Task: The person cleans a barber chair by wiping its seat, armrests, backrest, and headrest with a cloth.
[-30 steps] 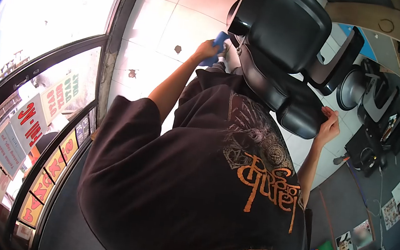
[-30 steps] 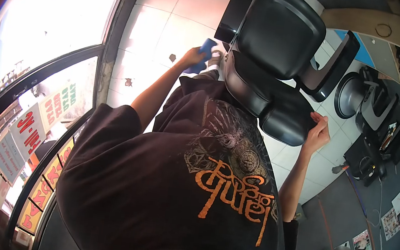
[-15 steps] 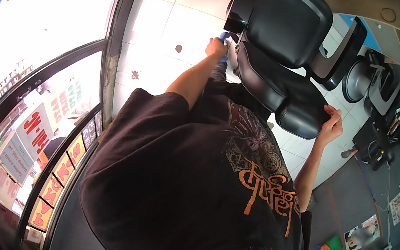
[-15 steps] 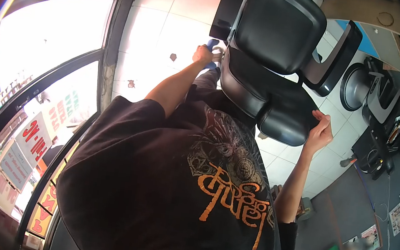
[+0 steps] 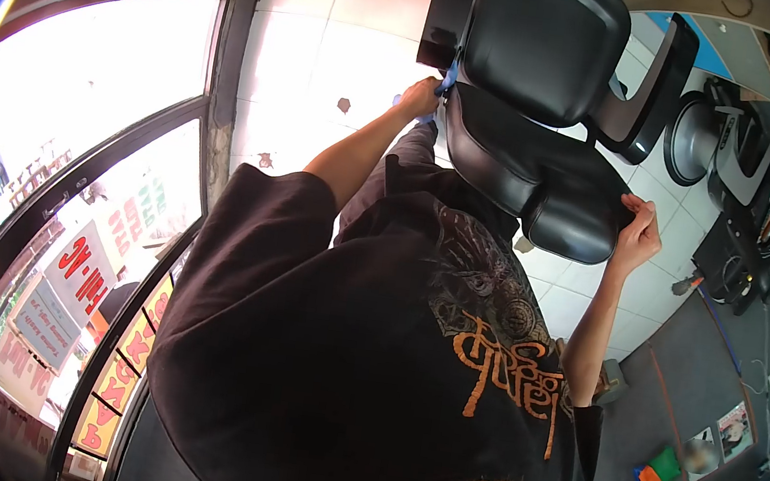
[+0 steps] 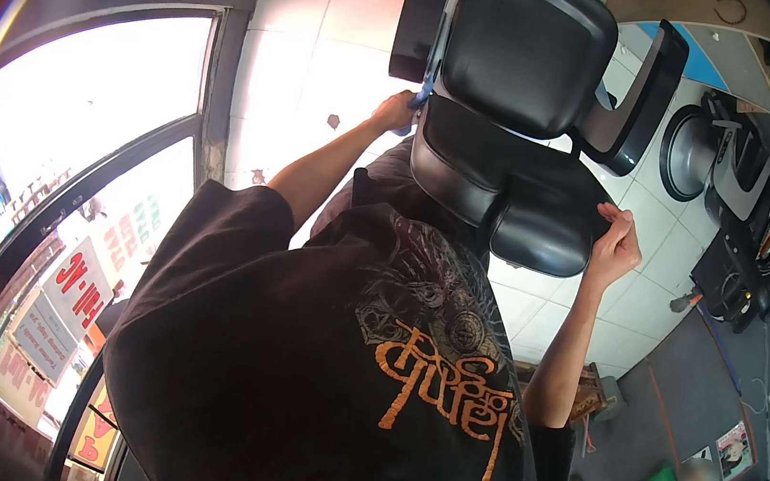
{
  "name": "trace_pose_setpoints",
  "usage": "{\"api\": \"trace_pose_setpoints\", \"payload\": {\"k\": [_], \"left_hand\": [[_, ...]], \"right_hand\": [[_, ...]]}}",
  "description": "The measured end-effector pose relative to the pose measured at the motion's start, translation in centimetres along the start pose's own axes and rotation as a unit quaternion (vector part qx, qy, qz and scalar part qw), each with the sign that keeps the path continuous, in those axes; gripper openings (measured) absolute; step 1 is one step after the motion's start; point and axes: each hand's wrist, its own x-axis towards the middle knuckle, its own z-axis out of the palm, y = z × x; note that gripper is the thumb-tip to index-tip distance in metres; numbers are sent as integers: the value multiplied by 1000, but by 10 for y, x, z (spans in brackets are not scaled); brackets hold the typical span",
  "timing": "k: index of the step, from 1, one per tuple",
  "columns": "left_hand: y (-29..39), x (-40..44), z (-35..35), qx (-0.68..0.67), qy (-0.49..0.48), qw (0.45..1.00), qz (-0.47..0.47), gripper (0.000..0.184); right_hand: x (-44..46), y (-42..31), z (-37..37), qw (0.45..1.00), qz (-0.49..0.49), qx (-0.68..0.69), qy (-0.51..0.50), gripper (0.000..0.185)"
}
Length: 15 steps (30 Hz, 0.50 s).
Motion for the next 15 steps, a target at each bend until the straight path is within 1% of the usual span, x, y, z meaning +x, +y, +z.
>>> {"api": "trace_pose_setpoints", "payload": {"k": [2, 5, 7, 8, 11, 12, 15], "left_hand": [[-4, -17, -3, -13, 16, 997, 73, 55], [-10, -20, 8, -59, 66, 990, 106, 49], [-10, -5, 5, -170, -9, 985, 29, 44], [-4, 0, 1, -226, -48, 973, -11, 41], [22, 11, -14, -305, -82, 938, -145, 47], [33, 10, -16, -284, -71, 946, -141, 45], [49, 12, -23, -238, -87, 951, -176, 45]], "right_hand": [[-1, -1, 0, 1000, 1, -6, 2, 46], [-1, -2, -1, 1000, 3, -8, 4, 46], [0, -2, 0, 1000, -1, -8, 5, 45], [0, -2, 0, 1000, 0, -4, 5, 45], [0, -3, 0, 1000, 1, 0, 4, 45], [0, -6, 0, 1000, -2, -5, 2, 45], [1, -5, -1, 1000, -4, -14, -1, 46]]}}
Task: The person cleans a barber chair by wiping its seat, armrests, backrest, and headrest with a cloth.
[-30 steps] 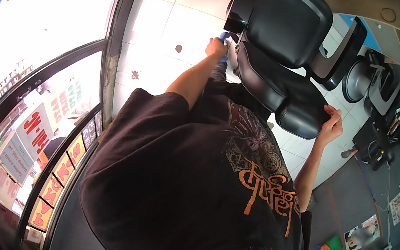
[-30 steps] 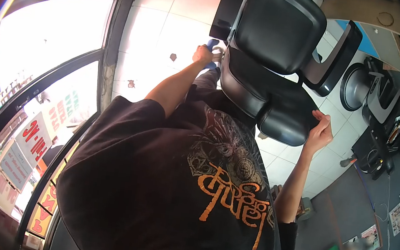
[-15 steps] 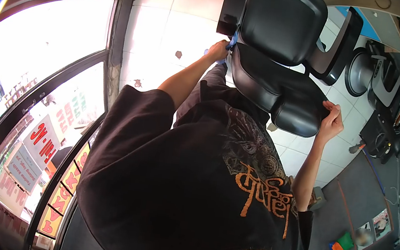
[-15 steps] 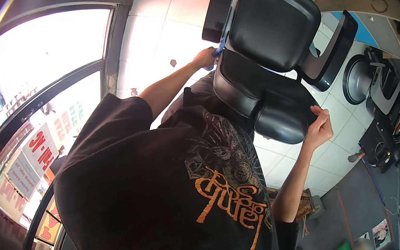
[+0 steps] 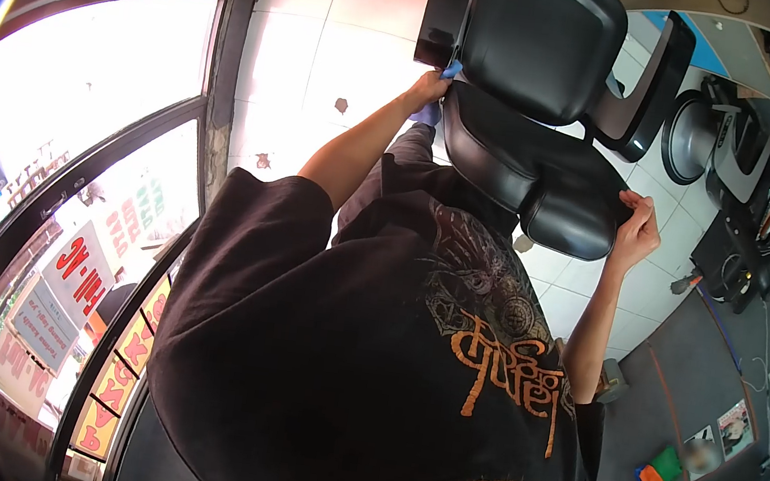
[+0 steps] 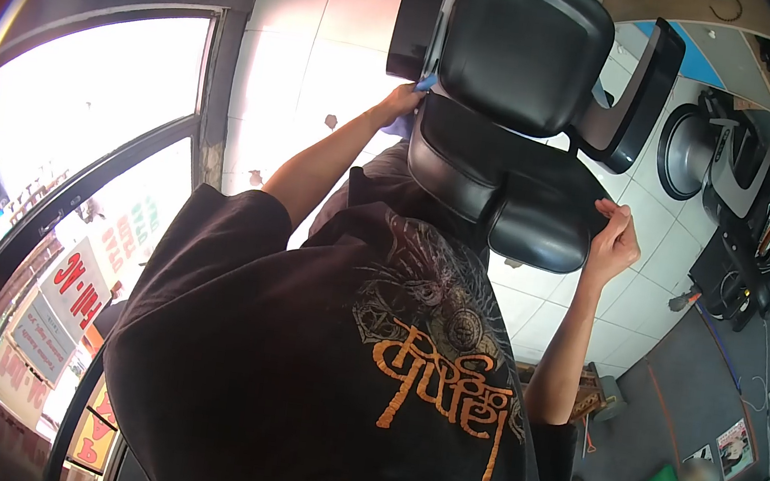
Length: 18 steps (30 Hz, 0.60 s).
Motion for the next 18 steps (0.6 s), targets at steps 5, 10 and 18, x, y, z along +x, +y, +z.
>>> {"api": "trace_pose_setpoints", "payload": {"k": [5, 10, 18], "left_hand": [[-43, 15, -1, 178, 52, 976, 117, 46], [-89, 8, -10, 278, 149, 947, 58, 49], [-57, -1, -3, 108, 136, 973, 149, 47]], "right_hand": [[0, 2, 2, 1000, -3, 21, 7, 45], [-1, 2, 2, 1000, -3, 23, 11, 44], [0, 3, 2, 1000, 4, 27, 5, 45]]}}
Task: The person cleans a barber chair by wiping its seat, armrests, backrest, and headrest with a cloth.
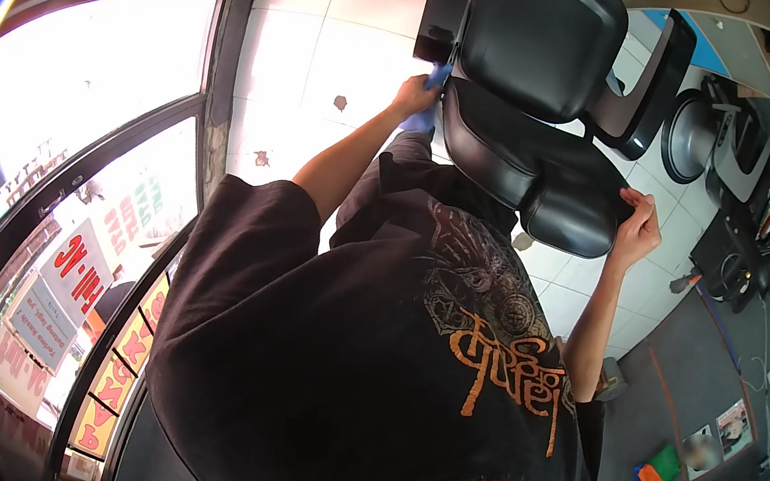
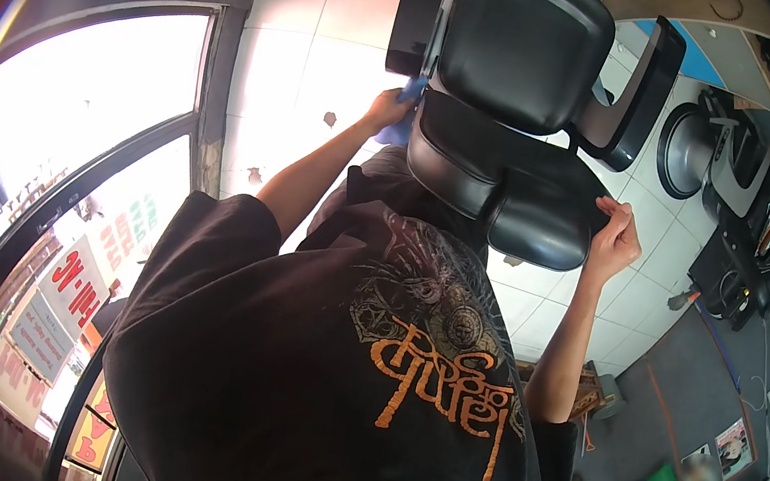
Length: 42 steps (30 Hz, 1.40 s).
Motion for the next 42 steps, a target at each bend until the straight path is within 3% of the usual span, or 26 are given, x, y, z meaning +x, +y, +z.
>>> {"api": "trace_pose_setpoints", "payload": {"k": [5, 8, 11, 14, 17, 21, 24, 25, 29, 32, 35, 38, 42], "left_hand": [[29, -2, 3, -105, -35, 990, -92, 35], [28, -2, 6, -94, -31, 992, -76, 33], [25, 8, 5, -89, -58, 987, -123, 39], [4, 25, 17, -12, -4, 996, -84, 43], [-8, 36, 20, 101, 60, 985, -124, 37], [-31, 46, 17, 83, 40, 974, -209, 41], [-54, 56, 27, -219, -48, 952, -209, 42], [-18, 39, 17, -234, -42, 946, -219, 43], [29, 15, 17, -277, -7, 939, -205, 47], [11, 18, 28, -222, -2, 959, -176, 52], [-16, 13, 26, -147, 9, 987, -69, 57], [10, -15, -9, -48, -56, 995, -67, 50], [8, -23, -2, -57, -32, 998, -20, 44]], "right_hand": [[0, 1, 0, 1000, -2, 0, -3, 45], [-1, 3, -1, 1000, 1, 5, -2, 45], [0, 4, -1, 1000, 9, 8, 0, 45], [0, 4, -1, 1000, 5, 2, 1, 45], [0, 3, -1, 1000, 6, -4, -2, 45], [0, -1, -2, 1000, 12, -19, -11, 45], [1, -6, -2, 1000, 15, -22, -12, 45], [0, -6, -2, 1000, 17, -21, -12, 46], [0, -4, -1, 1000, 20, -16, -9, 46], [1, -2, 0, 1000, 13, -13, -9, 46], [-1, 2, -1, 1000, 8, -10, -8, 46], [2, 3, 1, 1000, 1, -9, -3, 45], [1, 0, 0, 1000, -1, -17, -6, 45]]}}
